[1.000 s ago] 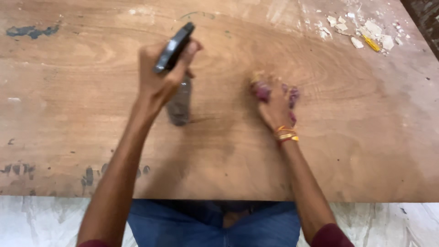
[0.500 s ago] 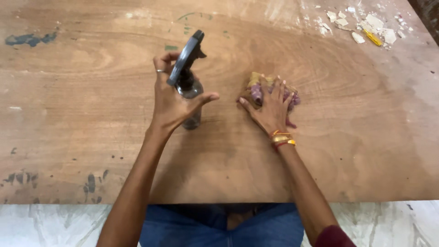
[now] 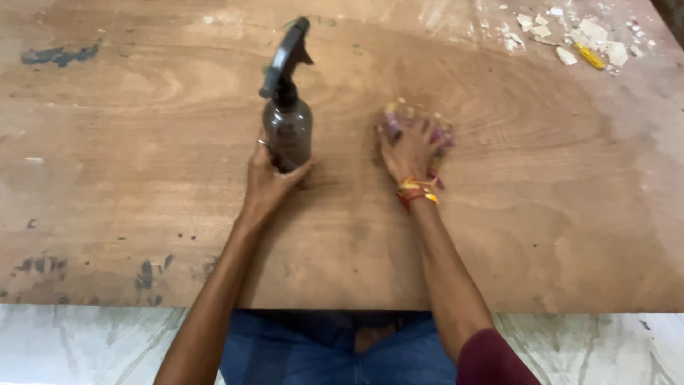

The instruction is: The person cleans a wooden table by spraying liquid from a spray bottle and wiping the surface with a cloth. They repeatedly spray and wipe different areas of the table throughout the clip.

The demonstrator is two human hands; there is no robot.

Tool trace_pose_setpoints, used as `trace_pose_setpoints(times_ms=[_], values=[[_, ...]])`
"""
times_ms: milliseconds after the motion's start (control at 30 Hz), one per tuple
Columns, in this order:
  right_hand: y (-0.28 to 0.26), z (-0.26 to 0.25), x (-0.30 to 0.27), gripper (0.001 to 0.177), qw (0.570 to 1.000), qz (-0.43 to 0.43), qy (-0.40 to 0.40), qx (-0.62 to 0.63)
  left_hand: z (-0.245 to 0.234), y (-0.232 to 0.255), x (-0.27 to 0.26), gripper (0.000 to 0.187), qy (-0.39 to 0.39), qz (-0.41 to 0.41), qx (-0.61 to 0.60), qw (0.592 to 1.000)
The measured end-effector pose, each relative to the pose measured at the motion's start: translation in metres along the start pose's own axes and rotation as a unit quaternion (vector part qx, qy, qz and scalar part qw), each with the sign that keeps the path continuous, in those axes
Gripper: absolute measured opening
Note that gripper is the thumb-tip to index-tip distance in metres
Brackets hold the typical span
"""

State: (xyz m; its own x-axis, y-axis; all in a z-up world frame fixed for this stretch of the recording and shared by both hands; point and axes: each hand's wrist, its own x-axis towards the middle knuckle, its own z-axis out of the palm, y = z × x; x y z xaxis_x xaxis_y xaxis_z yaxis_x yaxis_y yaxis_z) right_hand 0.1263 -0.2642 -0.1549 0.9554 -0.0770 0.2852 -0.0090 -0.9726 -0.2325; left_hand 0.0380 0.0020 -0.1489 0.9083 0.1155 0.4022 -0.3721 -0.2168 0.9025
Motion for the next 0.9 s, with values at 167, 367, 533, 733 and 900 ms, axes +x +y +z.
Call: trace_pose_setpoints(times_ms=[167,367,533,733,900], values=[[-0.01,-0.003,-0.016,0.068,0.976,-0.215,-0.017,0.012,0.0,-0.001,0.007,0.081,0.018,0.018,0.024,0.999],[0.058,-0.05,-0.066,0.062,0.943,-0.325,-0.068,0.025,0.001,0.007,0.006,0.082,0.002,-0.021,0.013,1.0],[0.109,-0.053,-0.038,0.056,0.988,-0.126,-0.058,0.065,-0.001,0.011,0.007,0.08,0.012,-0.037,0.033,0.999],[0.053,0.032,0.044,0.068,0.997,-0.001,0.044,-0.067,0.0,0.015,0.005,0.078,0.013,-0.018,0.022,1.0],[-0.049,0.053,0.035,0.058,0.984,-0.16,-0.064,-0.048,0.001,0.017,0.004,0.074,0.013,-0.036,0.027,0.999]])
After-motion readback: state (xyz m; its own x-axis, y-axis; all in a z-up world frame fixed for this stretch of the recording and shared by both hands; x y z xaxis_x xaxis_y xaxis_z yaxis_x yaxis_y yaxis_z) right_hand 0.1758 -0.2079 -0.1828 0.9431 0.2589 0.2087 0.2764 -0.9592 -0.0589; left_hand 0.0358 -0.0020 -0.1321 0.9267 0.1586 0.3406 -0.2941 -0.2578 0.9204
